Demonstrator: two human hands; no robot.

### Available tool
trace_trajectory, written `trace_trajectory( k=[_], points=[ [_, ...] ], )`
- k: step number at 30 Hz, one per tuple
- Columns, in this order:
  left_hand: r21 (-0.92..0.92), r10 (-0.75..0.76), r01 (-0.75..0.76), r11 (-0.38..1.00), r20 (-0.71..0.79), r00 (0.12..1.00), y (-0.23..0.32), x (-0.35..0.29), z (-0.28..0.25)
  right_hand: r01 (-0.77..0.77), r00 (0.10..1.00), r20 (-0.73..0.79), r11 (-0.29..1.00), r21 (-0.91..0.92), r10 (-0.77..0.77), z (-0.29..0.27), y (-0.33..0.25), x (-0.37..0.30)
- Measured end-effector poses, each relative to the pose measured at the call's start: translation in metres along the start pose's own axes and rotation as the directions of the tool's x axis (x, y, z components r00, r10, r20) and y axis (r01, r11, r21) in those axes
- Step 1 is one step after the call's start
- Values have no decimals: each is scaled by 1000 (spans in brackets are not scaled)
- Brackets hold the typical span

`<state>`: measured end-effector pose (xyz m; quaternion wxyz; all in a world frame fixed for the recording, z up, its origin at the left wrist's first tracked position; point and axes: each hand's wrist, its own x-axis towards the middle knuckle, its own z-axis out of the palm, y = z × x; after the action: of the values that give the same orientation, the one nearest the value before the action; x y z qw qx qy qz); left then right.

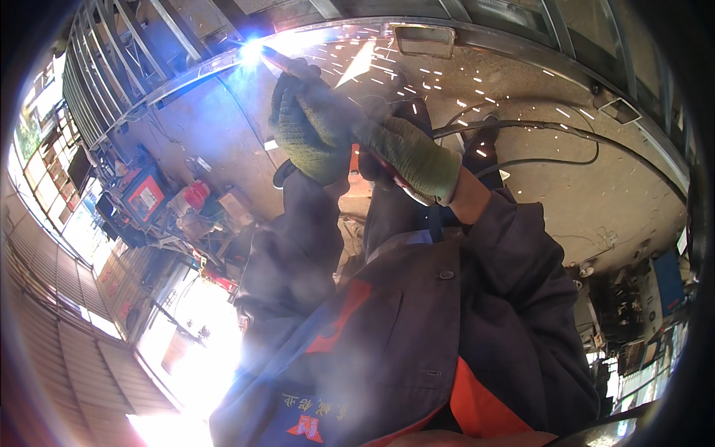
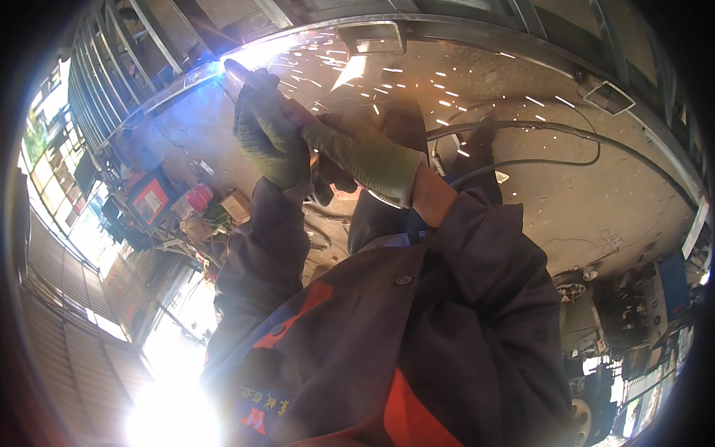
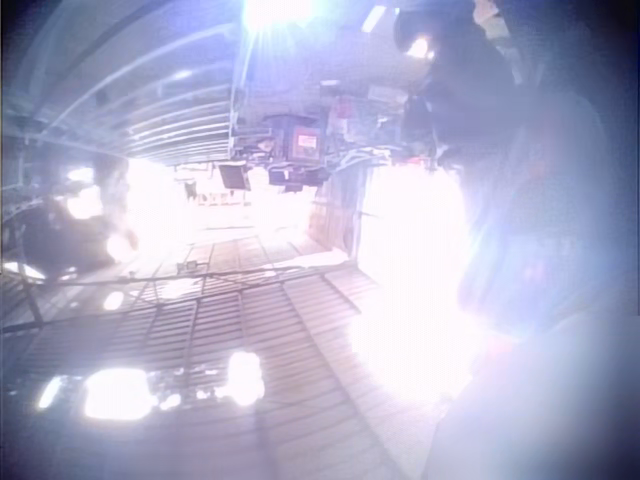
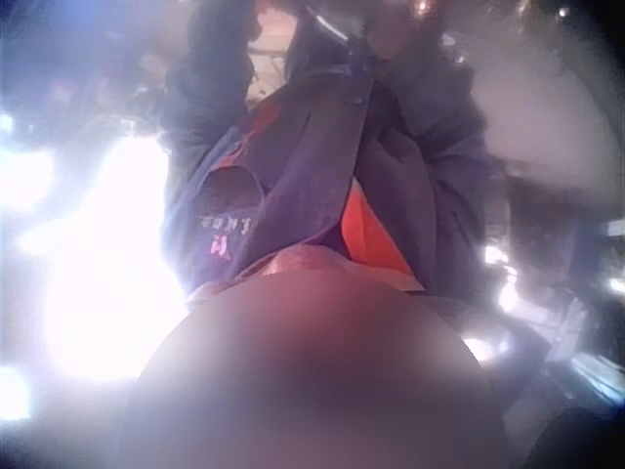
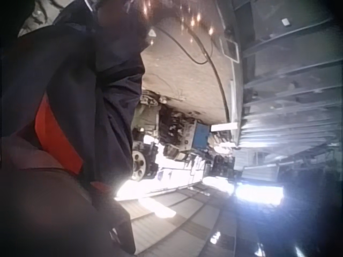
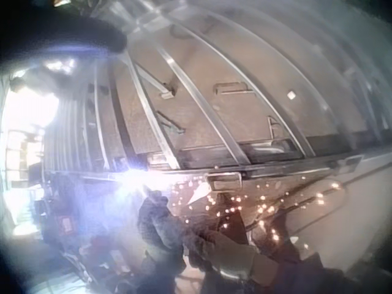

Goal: The person welds multiple joints on a large metal frame using a handheld welding torch. They move around the frame to access different joints, creating bright sparks and molten metal at each weld point. The person occasionally pauses to reposition the torch or adjust their stance.

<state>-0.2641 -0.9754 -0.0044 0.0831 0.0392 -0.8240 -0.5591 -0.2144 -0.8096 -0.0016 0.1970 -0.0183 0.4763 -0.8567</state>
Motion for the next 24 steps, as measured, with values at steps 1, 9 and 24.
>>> trace_trajectory(
  k=[1, 9, 24],
  points=[
    [-58, -44, 45, 997, 12, 999, 0, 1, -1, -30, 999, -19, 999, 37, 31, 1, 2, -1],
    [136, 115, -124, 983, 72, 991, 2, 3, -1, -503, 859, 165, 739, 449, 484, -8, -10, 0],
    [153, 132, -151, 977, 126, 983, 8, 6, -1, -472, 870, 113, 742, 476, 480, -7, -8, 1]
  ],
)
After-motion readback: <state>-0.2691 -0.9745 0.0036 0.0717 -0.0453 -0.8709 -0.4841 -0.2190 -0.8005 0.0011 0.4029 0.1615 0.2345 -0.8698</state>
